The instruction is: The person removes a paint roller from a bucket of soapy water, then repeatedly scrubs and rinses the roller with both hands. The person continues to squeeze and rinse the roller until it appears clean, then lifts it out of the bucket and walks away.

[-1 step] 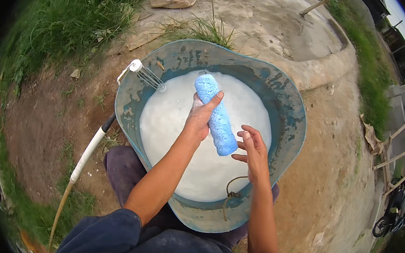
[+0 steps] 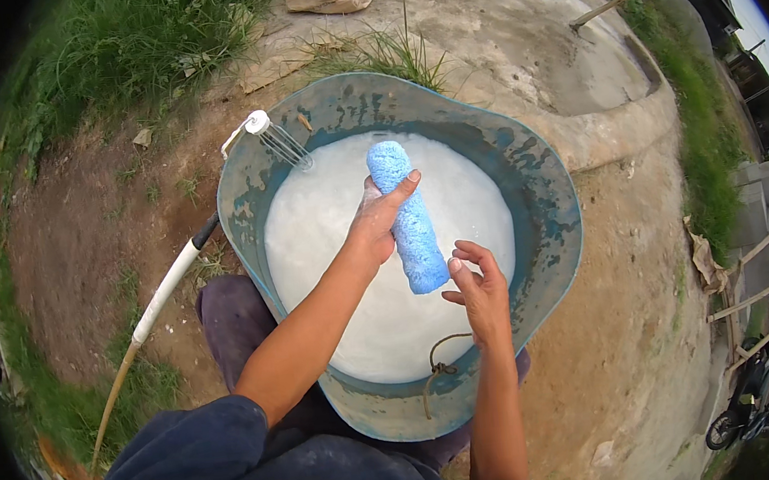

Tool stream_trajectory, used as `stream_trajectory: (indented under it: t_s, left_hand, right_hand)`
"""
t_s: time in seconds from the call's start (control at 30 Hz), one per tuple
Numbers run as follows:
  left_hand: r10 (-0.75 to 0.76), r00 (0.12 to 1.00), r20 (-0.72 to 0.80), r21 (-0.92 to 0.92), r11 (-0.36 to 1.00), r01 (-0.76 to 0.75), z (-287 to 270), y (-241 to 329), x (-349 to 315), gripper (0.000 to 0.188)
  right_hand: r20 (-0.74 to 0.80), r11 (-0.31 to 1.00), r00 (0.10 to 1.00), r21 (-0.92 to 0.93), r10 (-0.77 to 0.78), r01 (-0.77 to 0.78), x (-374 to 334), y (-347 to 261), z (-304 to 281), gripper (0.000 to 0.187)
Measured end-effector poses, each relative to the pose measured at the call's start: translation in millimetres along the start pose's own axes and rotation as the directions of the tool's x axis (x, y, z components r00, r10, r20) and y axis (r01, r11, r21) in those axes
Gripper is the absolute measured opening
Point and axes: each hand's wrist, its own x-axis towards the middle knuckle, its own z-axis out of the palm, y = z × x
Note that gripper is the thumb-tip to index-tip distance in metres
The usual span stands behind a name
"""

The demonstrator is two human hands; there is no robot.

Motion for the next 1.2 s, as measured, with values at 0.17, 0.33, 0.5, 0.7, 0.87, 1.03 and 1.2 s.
stream_trajectory:
  t_s: [0.17, 0.33, 0.5, 0.7, 0.87, 1.03, 1.2]
  left_hand:
    - [-0.069, 0.998, -0.009, -0.055, 0.996, 0.069, -9, 2, 14, 0.075]
    - [-0.083, 0.995, -0.059, -0.082, 0.994, 0.078, -10, -1, 21, 0.073]
    - [-0.102, 0.992, -0.076, -0.032, 0.995, 0.100, -7, -5, 17, 0.075]
    - [-0.079, 0.997, 0.001, 0.043, 0.996, 0.079, -3, -6, 17, 0.081]
    - [-0.122, 0.992, 0.034, 0.014, 0.992, 0.122, -5, -3, 20, 0.082]
    - [-0.089, 0.992, 0.092, -0.016, 0.996, 0.091, -3, 1, 19, 0.080]
    - [-0.073, 0.992, 0.107, -0.024, 0.997, 0.076, -1, 3, 17, 0.079]
  right_hand:
    - [-0.027, 0.994, 0.999, -0.104, -0.046, 0.043, -3, 12, 22, 0.033]
    - [-0.014, 0.919, 0.974, -0.336, -0.226, 0.208, 1, 16, 38, 0.038]
    - [-0.005, 0.831, 0.963, -0.507, -0.268, 0.229, 5, 10, 37, 0.036]
    - [0.058, 0.994, 0.993, -0.046, 0.100, -0.097, 15, 15, 26, 0.029]
    - [0.069, 0.973, 0.982, 0.141, 0.175, -0.183, 16, 16, 15, 0.020]
    - [-0.071, 0.941, 0.963, -0.244, -0.258, 0.234, 20, 0, 13, 0.015]
    - [0.052, 0.889, 0.948, -0.335, -0.315, 0.313, 19, -16, 17, 0.015]
